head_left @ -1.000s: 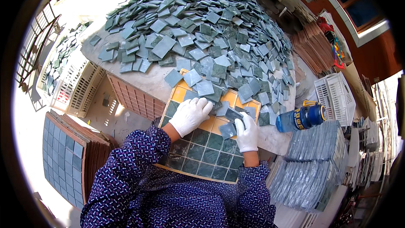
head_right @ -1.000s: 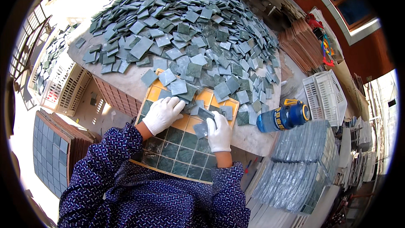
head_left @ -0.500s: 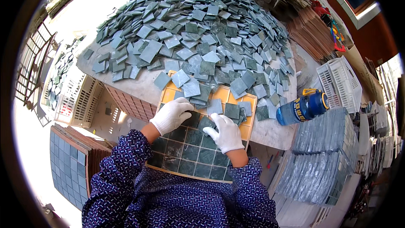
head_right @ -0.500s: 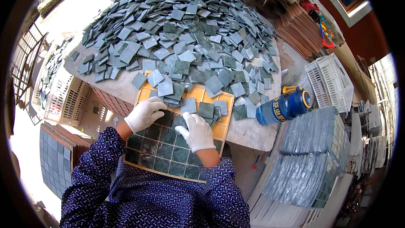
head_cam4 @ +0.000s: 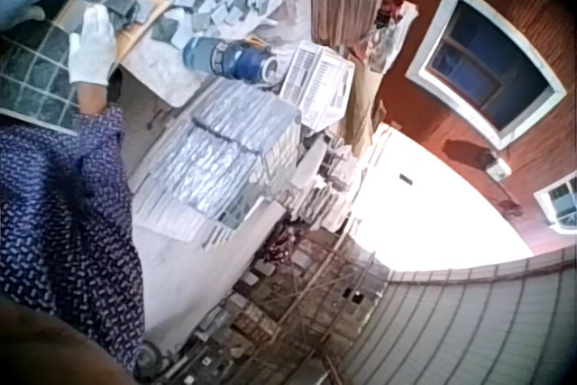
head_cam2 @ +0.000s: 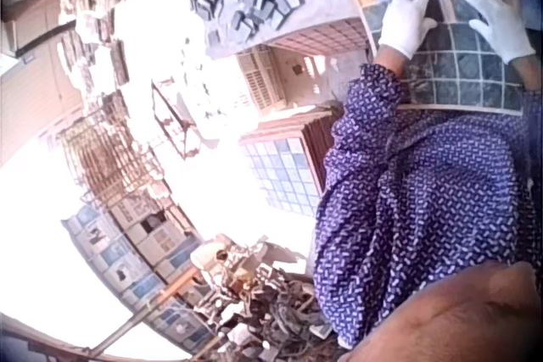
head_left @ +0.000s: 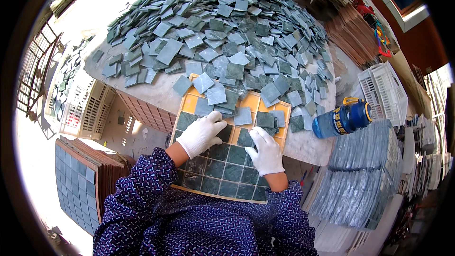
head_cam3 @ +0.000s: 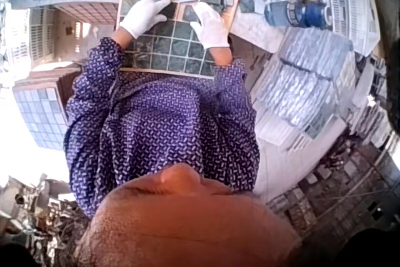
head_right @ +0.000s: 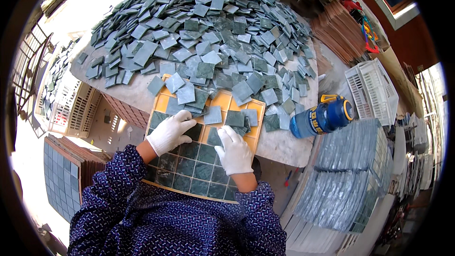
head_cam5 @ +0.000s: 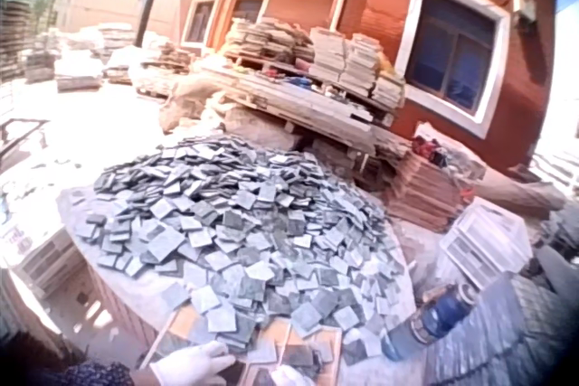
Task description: The person places small square tiles into a grid frame on a workbench, then flips the frame to reveal the arranged tiles. They repeat the process by picking tiles from a pile and filling the grid again.
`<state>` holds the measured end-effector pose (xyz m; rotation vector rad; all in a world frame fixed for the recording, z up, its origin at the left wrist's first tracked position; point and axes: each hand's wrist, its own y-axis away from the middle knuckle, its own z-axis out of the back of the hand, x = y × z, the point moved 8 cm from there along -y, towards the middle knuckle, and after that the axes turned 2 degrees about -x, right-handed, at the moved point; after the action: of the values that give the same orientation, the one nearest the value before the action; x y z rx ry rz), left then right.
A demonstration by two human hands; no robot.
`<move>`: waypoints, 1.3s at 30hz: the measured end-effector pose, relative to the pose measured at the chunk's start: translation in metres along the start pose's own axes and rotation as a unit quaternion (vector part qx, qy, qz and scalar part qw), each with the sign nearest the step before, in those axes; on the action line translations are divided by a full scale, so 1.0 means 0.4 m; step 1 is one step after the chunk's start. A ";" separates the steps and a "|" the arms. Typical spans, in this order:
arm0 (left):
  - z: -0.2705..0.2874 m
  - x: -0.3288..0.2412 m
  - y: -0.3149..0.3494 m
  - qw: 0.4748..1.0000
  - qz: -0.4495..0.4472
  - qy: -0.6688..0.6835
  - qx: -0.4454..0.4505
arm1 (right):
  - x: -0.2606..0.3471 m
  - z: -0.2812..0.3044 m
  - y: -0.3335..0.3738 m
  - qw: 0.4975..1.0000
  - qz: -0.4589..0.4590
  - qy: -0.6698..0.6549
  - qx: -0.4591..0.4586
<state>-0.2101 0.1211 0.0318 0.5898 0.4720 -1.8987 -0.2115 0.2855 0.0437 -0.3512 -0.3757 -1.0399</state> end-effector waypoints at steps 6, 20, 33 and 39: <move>-0.022 -0.012 0.005 1.000 0.009 -0.001 -0.019 | 0.022 -0.033 -0.008 0.998 0.063 -0.016 0.001; -0.080 -0.096 -0.053 0.998 -0.026 0.003 -0.048 | -0.054 0.056 0.035 0.984 -0.005 0.114 -0.134; -0.041 -0.108 -0.054 0.995 0.040 -0.034 -0.079 | -0.095 0.144 -0.061 0.981 0.086 0.093 -0.146; -0.021 -0.148 -0.152 0.991 -0.023 -0.099 -0.084 | -0.108 0.060 -0.008 0.989 -0.015 0.142 -0.044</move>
<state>-0.2449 0.1921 0.0637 0.2794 0.5132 -1.9146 -0.2371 0.3278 0.0451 -0.2721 -0.0805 -1.1209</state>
